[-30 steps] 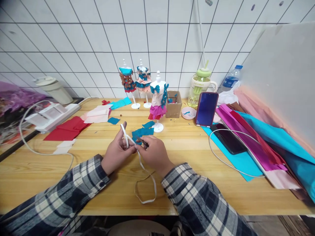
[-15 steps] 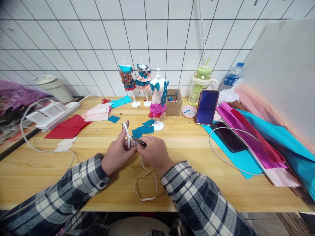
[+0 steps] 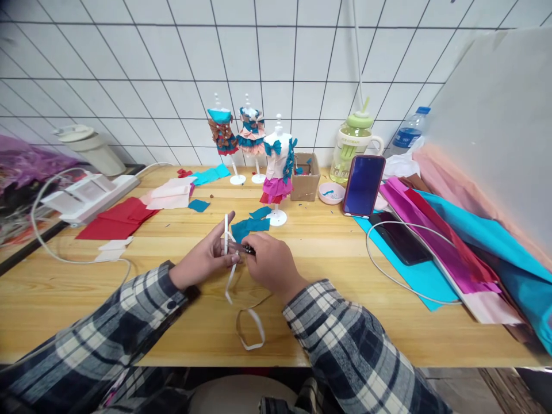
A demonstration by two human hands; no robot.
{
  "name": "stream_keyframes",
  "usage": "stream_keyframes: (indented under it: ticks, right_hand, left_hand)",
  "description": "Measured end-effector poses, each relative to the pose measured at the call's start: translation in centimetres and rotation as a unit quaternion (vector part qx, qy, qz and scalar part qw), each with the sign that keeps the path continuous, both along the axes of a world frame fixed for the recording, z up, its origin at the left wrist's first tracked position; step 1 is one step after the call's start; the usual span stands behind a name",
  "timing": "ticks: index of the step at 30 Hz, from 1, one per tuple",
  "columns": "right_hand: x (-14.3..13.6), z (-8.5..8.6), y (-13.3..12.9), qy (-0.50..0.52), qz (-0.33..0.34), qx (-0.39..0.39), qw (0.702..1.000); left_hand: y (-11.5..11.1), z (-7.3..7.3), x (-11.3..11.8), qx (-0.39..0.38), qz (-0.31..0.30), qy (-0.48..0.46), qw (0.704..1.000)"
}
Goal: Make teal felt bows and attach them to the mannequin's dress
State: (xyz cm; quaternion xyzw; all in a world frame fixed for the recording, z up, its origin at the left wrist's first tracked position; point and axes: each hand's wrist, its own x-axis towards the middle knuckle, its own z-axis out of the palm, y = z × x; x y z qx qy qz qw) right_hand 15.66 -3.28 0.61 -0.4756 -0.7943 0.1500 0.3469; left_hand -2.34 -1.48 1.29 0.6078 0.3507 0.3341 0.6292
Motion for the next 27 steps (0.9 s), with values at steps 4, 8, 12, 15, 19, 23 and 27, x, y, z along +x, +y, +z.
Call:
stream_keyframes:
  ticks: [4,8,12,15,19,23,27]
  right_hand:
    - [0.9,0.2,0.7,0.031,-0.040,0.018,0.999]
    - [1.6,0.2,1.4,0.065,-0.060,0.007,0.996]
    - [1.8,0.1,1.4,0.054,-0.073,-0.005,0.996]
    - [1.7,0.1,1.3,0.025,-0.070,-0.010,0.997]
    - [2.1,0.2,1.6,0.038,-0.079,-0.017,0.996]
    - [2.4,0.1,2.1,0.144,-0.122,-0.082,0.979]
    - [1.1,-0.4,1.4,0.223,-0.037,-0.207,0.952]
  left_hand:
    - [0.4,-0.4,-0.5,-0.023,-0.053,-0.013,0.998]
    - [0.3,-0.5,-0.5,0.051,-0.060,0.065,0.995]
    - [0.2,0.2,-0.5,0.178,-0.010,0.171,0.969]
    - [0.2,0.6,-0.6,0.238,0.006,0.289,0.927]
    - [0.4,0.5,-0.9,0.282,0.035,0.399,0.872]
    - [0.8,0.1,-1.4,0.288,0.103,0.372,0.876]
    - [0.7,0.2,-1.4,0.291,0.151,0.314,0.891]
